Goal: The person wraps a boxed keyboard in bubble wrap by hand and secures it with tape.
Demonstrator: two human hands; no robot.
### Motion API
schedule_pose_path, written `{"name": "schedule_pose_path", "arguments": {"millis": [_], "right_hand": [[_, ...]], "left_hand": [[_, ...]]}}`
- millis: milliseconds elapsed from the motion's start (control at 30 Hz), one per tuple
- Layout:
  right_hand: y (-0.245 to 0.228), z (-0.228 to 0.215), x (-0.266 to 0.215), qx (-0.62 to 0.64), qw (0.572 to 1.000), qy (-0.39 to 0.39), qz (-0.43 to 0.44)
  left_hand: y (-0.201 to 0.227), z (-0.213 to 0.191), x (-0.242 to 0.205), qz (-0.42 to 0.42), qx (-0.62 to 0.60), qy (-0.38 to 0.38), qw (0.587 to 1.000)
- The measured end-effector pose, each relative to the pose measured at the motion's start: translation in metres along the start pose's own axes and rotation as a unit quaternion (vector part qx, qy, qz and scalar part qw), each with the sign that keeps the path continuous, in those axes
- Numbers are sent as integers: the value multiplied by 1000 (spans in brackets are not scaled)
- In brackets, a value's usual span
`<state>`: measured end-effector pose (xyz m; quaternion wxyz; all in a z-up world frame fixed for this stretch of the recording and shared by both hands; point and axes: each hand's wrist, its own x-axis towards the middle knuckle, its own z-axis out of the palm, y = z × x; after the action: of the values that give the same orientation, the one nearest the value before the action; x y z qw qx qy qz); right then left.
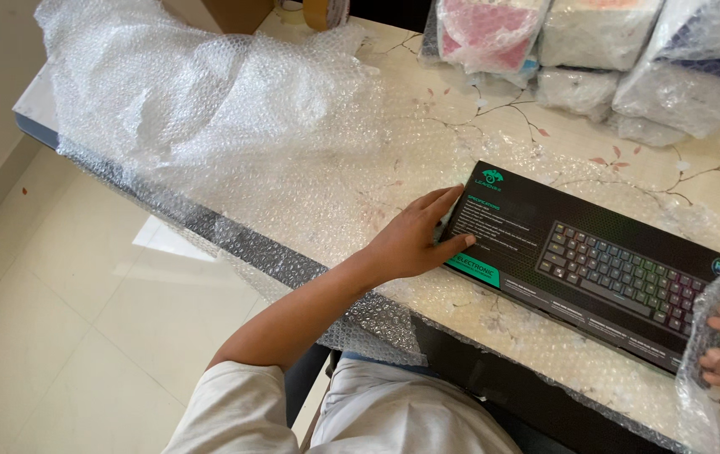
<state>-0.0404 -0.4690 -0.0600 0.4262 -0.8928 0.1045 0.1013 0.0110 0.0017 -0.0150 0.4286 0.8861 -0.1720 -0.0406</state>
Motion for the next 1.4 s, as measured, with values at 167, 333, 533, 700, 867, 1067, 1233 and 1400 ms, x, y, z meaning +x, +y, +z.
{"name": "schedule_pose_path", "arguments": {"millis": [167, 333, 533, 700, 867, 1067, 1233, 1400], "right_hand": [[104, -5, 56, -90, 994, 27, -53], [104, 10, 58, -109, 982, 128, -82], [-75, 15, -16, 18, 987, 135, 90], [-113, 12, -29, 32, 991, 111, 67], [-101, 19, -35, -34, 988, 151, -22], [-72, 35, -35, -144, 952, 239, -126], [-75, 45, -57, -149, 932, 279, -176], [-83, 57, -86, -201, 911, 314, -176]], "left_hand": [[-7, -4, -1, 24, 31, 27, 999], [-6, -6, -3, 66, 27, 26, 997], [6, -6, 3, 34, 24, -33, 999], [28, 31, 32, 190, 185, 34, 964], [71, 100, 82, 340, 138, -87, 926], [101, 157, 126, 428, 203, -70, 878], [102, 157, 145, 421, 205, -61, 881], [89, 164, 171, 355, 121, -104, 921]]}}
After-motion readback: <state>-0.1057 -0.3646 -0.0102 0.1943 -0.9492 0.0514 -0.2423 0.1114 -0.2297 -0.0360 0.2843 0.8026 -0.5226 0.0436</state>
